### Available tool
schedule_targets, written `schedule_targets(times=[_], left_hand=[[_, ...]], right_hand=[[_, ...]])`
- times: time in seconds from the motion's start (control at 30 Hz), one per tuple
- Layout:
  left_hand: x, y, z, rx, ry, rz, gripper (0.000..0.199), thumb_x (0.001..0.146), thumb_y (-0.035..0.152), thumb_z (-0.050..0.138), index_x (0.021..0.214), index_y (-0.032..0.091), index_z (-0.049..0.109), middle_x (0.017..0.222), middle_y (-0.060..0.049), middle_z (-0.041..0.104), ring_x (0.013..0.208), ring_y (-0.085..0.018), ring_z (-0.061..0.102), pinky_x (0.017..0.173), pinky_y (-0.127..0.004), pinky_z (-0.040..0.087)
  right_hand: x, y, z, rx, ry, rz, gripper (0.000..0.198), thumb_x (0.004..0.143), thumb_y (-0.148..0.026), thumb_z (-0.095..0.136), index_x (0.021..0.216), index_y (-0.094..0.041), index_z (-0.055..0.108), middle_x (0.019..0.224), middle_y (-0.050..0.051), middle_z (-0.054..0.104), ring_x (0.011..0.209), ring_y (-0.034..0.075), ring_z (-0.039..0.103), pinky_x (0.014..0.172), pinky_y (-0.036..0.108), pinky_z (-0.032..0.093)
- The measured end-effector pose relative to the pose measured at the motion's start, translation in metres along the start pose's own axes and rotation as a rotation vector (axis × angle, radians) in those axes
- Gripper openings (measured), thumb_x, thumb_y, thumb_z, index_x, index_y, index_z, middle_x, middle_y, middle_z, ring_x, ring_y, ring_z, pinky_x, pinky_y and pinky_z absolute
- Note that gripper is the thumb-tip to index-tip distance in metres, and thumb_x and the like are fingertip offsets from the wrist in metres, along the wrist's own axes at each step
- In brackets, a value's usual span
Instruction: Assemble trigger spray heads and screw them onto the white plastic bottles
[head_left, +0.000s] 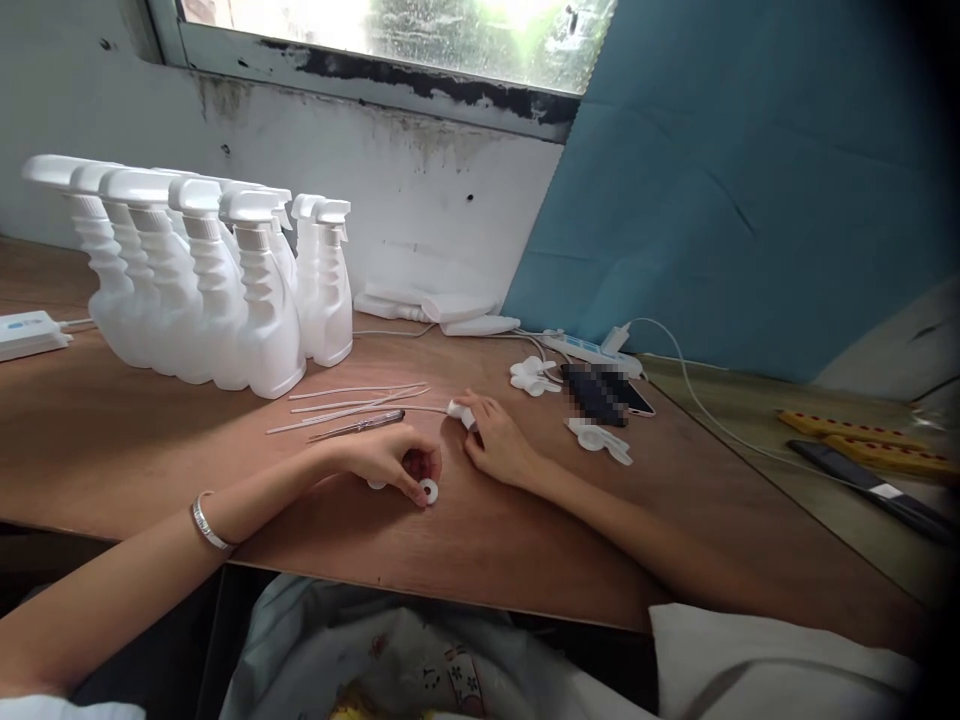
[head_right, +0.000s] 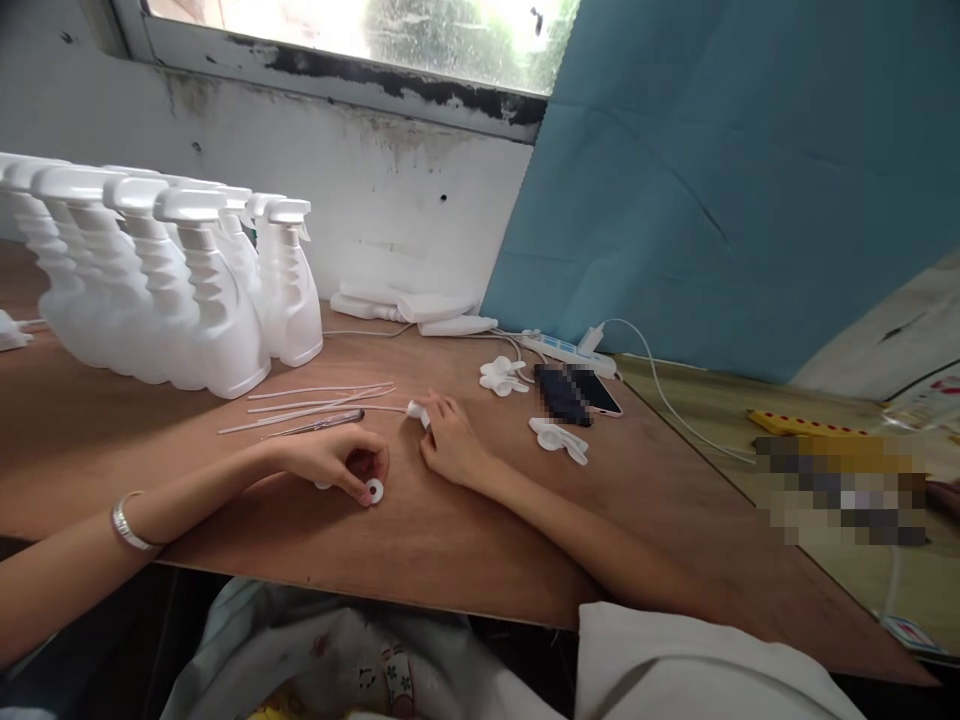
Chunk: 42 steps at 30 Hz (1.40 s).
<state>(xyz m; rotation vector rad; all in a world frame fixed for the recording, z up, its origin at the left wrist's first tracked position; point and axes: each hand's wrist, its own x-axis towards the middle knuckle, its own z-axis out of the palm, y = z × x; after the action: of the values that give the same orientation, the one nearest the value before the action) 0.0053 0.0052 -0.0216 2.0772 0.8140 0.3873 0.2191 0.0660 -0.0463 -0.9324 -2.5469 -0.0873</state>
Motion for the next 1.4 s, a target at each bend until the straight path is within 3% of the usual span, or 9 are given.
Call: schedule_targets(times=[0.1, 0.23, 0.43, 0.67, 0.87, 1.0, 1.2, 1.4], left_hand=[[0.001, -0.003, 0.0, -0.097, 0.121, 0.01, 0.021, 0.068, 0.032, 0.068, 0.079, 0.016, 0.06, 0.067, 0.002, 0.055, 0.062, -0.009, 0.048, 0.056, -0.02, 0.037], [0.0, -0.002, 0.001, -0.15, 0.26, 0.007, 0.022, 0.071, 0.031, 0.065, 0.083, 0.016, 0.056, 0.069, 0.001, 0.06, 0.062, -0.01, 0.053, 0.058, -0.02, 0.037], [0.002, 0.0, 0.001, -0.096, 0.366, -0.106, 0.024, 0.073, 0.034, 0.063, 0.086, 0.017, 0.052, 0.06, 0.003, 0.057, 0.056, -0.01, 0.051, 0.053, -0.02, 0.036], [0.006, -0.009, 0.003, -0.034, 0.392, -0.116, 0.031, 0.066, 0.035, 0.068, 0.087, 0.017, 0.053, 0.063, 0.004, 0.051, 0.055, -0.009, 0.046, 0.051, -0.02, 0.036], [0.001, 0.006, 0.004, 0.186, 0.516, 0.028, 0.027, 0.075, 0.04, 0.062, 0.088, 0.018, 0.054, 0.083, -0.001, 0.057, 0.071, -0.013, 0.051, 0.065, -0.024, 0.041], [-0.001, 0.01, 0.004, 0.31, 0.46, 0.183, 0.026, 0.072, 0.039, 0.065, 0.084, 0.018, 0.054, 0.09, -0.004, 0.06, 0.085, -0.017, 0.053, 0.079, -0.029, 0.04], [-0.001, 0.01, 0.006, 0.423, 0.434, 0.231, 0.02, 0.075, 0.036, 0.063, 0.077, 0.017, 0.055, 0.087, -0.004, 0.061, 0.083, -0.017, 0.054, 0.079, -0.028, 0.041], [-0.001, 0.011, 0.006, 0.457, 0.441, 0.326, 0.016, 0.077, 0.032, 0.063, 0.077, 0.016, 0.059, 0.086, -0.005, 0.06, 0.079, -0.015, 0.055, 0.077, -0.027, 0.042]], right_hand=[[-0.019, -0.023, -0.005, 0.121, 0.014, -0.139, 0.058, 0.065, -0.004, 0.044, 0.121, -0.015, 0.041, 0.126, 0.014, 0.047, 0.118, 0.026, 0.04, 0.096, 0.046, 0.039], [-0.023, -0.035, -0.007, 0.206, 0.047, -0.139, 0.043, 0.076, -0.008, 0.044, 0.118, -0.015, 0.044, 0.108, 0.011, 0.06, 0.096, 0.025, 0.05, 0.083, 0.042, 0.046], [-0.02, -0.035, -0.008, 0.197, 0.071, -0.127, 0.029, 0.082, -0.015, 0.048, 0.111, -0.018, 0.05, 0.099, 0.008, 0.064, 0.083, 0.022, 0.051, 0.074, 0.037, 0.046], [-0.021, -0.036, -0.008, 0.168, 0.082, -0.122, 0.025, 0.083, -0.018, 0.049, 0.108, -0.017, 0.053, 0.084, 0.008, 0.064, 0.08, 0.023, 0.052, 0.072, 0.036, 0.045], [-0.019, -0.035, -0.011, 0.441, 0.108, -0.04, 0.02, 0.087, -0.019, 0.041, 0.104, -0.021, 0.051, 0.094, 0.004, 0.066, 0.082, 0.017, 0.06, 0.073, 0.03, 0.047], [-0.02, -0.034, -0.013, 0.548, 0.081, 0.007, 0.019, 0.09, -0.023, 0.036, 0.104, -0.022, 0.049, 0.086, 0.001, 0.066, 0.074, 0.014, 0.063, 0.066, 0.025, 0.047], [-0.026, -0.036, -0.015, 0.446, 0.222, -0.226, 0.01, 0.083, -0.023, 0.044, 0.093, -0.022, 0.048, 0.075, 0.001, 0.062, 0.059, 0.012, 0.057, 0.059, 0.024, 0.045], [-0.022, -0.037, -0.011, 0.397, 0.262, -0.343, 0.017, 0.078, -0.031, 0.057, 0.089, -0.021, 0.051, 0.083, 0.004, 0.065, 0.068, 0.014, 0.06, 0.061, 0.025, 0.046]])
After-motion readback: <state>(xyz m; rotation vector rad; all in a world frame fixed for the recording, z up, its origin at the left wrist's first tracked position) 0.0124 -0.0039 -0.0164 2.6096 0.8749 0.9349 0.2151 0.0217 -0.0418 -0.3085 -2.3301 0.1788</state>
